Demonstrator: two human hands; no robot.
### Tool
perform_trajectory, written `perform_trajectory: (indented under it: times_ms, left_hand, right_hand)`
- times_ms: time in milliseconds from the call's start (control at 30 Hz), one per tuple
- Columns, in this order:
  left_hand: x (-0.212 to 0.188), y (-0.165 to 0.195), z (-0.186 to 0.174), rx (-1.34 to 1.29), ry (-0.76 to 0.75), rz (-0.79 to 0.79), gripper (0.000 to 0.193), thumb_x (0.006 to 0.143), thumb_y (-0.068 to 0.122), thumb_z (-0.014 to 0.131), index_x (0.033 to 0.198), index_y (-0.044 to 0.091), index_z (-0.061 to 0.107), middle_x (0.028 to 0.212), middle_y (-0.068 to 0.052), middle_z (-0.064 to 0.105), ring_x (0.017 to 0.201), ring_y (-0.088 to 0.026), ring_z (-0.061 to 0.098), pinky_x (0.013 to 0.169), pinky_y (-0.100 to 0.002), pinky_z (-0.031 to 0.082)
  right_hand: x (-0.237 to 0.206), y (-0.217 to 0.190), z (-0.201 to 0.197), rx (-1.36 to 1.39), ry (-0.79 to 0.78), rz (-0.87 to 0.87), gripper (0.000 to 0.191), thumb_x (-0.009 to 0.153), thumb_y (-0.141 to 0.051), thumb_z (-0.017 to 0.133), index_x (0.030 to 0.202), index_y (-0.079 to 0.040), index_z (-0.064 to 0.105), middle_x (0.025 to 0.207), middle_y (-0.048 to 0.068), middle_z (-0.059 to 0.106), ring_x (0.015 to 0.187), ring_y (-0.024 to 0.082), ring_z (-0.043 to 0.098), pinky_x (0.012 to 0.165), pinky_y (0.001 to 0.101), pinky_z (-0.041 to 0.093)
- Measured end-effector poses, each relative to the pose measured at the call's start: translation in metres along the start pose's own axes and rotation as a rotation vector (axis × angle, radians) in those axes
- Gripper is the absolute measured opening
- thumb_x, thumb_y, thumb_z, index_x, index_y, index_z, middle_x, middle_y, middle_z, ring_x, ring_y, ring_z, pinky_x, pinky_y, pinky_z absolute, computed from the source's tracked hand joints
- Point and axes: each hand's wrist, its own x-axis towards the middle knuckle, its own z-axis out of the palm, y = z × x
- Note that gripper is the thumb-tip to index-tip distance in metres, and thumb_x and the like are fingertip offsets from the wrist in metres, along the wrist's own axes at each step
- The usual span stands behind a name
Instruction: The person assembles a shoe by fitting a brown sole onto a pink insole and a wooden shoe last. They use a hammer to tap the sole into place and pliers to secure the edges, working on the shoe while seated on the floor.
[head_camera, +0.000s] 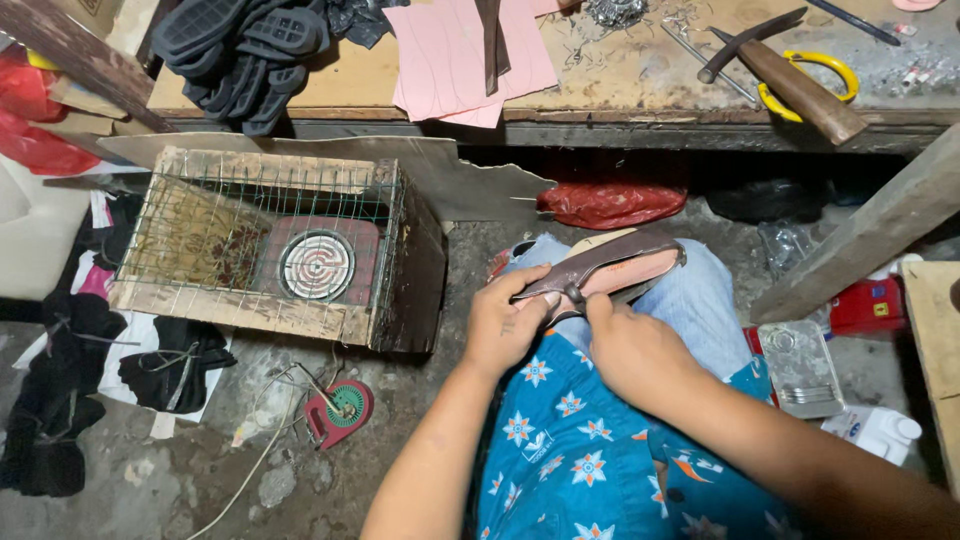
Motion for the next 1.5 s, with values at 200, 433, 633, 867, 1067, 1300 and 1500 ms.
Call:
perform_trajectory:
  times_ms: [200,433,633,867,1067,1300,1500]
  left_hand:
    - [0.025,0.013,-0.022,0.226,-0.266,-0.044,0.045,0.086,0.025,0.069,0.125,0.004,0.068,0.112,-0.02,0.075,0.1,-0.027,0.075,0.088,-0.035,0.056]
    - [0.046,0.007,-0.01,0.414,-0.393,-0.214,0.045,0.091,0.036,0.062,0.128,0.012,0.071,0.103,-0.021,0.074,0.092,-0.032,0.076,0.085,-0.038,0.057]
    - [0.035,0.012,-0.007,0.633,-0.338,-0.077,0.042,0.095,0.034,0.056,0.127,0.011,0.071,0.105,-0.02,0.074,0.096,-0.039,0.07,0.086,-0.048,0.053]
    - [0.022,0.021,0.006,0.728,-0.276,-0.021,0.042,0.093,0.031,0.058,0.128,0.008,0.064,0.112,-0.018,0.074,0.099,-0.038,0.07,0.086,-0.05,0.055]
    - [0.02,0.018,-0.013,0.61,-0.352,0.05,0.069,0.073,0.023,0.07,0.139,0.007,0.056,0.122,-0.02,0.069,0.104,-0.039,0.067,0.086,-0.049,0.052]
    - [0.02,0.019,-0.017,0.569,-0.38,-0.048,0.068,0.08,0.025,0.07,0.144,0.012,0.055,0.122,-0.017,0.07,0.109,-0.037,0.068,0.094,-0.046,0.053]
    - [0.021,-0.021,-0.043,0.279,-0.393,-0.181,0.068,0.077,0.023,0.078,0.141,0.009,0.06,0.116,-0.016,0.074,0.101,-0.03,0.072,0.09,-0.04,0.056]
  right_hand:
    - [0.014,-0.002,-0.006,-0.023,-0.141,0.011,0.022,0.09,-0.014,0.053,0.105,0.002,0.047,0.081,0.025,0.069,0.075,0.044,0.07,0.065,0.0551,0.055]
    - [0.009,0.005,-0.003,0.069,-0.081,-0.026,0.021,0.089,-0.015,0.055,0.103,0.0,0.049,0.086,0.025,0.069,0.084,0.043,0.069,0.074,0.0543,0.054]
    - [-0.007,0.015,-0.005,0.301,-0.283,0.056,0.035,0.092,-0.021,0.059,0.118,-0.003,0.046,0.098,0.025,0.068,0.095,0.046,0.065,0.083,0.0548,0.05]
    - [-0.004,0.014,0.015,0.418,0.185,-0.071,0.033,0.092,-0.021,0.059,0.119,-0.003,0.049,0.107,0.027,0.065,0.09,0.049,0.065,0.074,0.0547,0.052]
    - [0.01,0.008,0.024,0.127,0.033,0.028,0.028,0.094,-0.023,0.061,0.111,-0.003,0.049,0.091,0.022,0.066,0.078,0.044,0.067,0.07,0.0547,0.053]
    - [0.0,0.004,0.007,0.341,0.323,-0.114,0.03,0.091,-0.022,0.061,0.114,-0.003,0.054,0.092,0.023,0.069,0.079,0.044,0.068,0.067,0.0536,0.054]
    - [0.005,0.015,0.012,0.285,0.048,0.123,0.036,0.091,-0.025,0.067,0.117,-0.004,0.054,0.089,0.021,0.071,0.081,0.042,0.069,0.071,0.0525,0.054]
